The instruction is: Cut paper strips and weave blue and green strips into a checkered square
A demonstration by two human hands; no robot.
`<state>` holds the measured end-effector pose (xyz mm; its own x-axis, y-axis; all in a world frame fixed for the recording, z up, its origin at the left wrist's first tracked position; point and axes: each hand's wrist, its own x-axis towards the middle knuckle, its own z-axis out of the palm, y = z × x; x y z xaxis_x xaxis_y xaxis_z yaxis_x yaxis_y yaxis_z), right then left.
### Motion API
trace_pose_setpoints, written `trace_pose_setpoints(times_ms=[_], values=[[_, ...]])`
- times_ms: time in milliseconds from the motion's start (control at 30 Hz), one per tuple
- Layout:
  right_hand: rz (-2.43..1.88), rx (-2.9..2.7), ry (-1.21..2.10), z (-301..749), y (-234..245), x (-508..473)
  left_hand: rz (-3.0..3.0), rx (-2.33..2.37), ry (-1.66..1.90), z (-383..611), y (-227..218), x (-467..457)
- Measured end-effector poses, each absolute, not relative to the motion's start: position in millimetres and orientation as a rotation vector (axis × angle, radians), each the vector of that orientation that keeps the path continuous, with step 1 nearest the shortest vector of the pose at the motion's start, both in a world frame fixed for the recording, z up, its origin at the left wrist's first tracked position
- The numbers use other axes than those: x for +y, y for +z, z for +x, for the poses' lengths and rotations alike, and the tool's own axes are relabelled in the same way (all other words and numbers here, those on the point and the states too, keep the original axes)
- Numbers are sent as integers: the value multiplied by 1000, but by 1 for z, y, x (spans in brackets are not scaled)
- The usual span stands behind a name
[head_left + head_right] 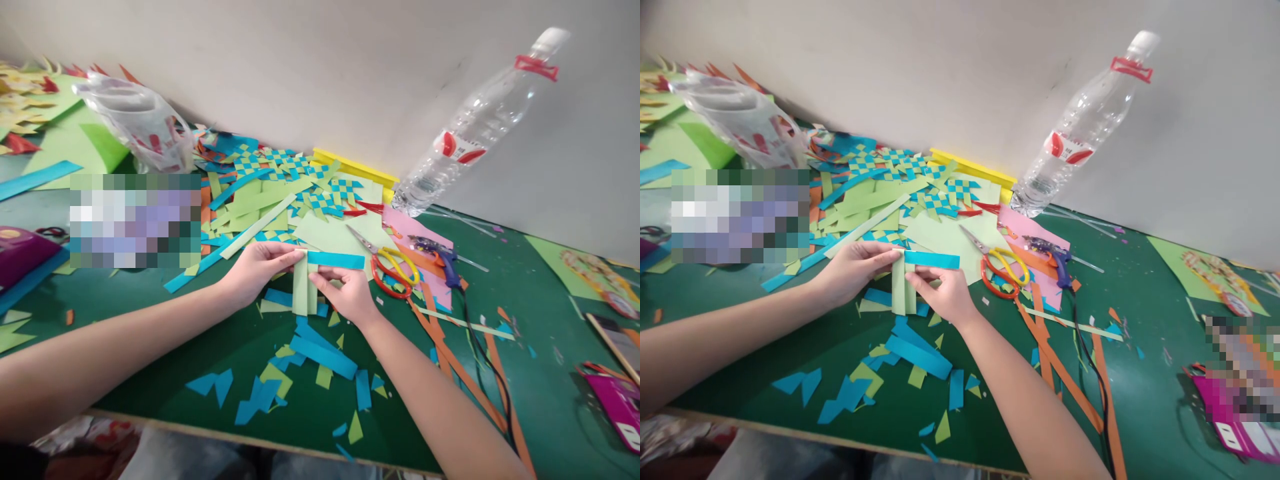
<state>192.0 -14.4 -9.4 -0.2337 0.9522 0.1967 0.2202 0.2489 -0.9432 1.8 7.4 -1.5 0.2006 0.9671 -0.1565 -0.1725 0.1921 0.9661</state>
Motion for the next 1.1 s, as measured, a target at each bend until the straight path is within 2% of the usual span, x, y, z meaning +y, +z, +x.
trace_pose_setpoints(times_ms=[400, 1100], values=[[-1047, -1340, 1216, 194, -2, -6, 1051, 1107, 1020, 5, 2, 1], [-1084, -1423, 1184, 197, -1, -6, 1089, 993, 968, 4, -2, 1]])
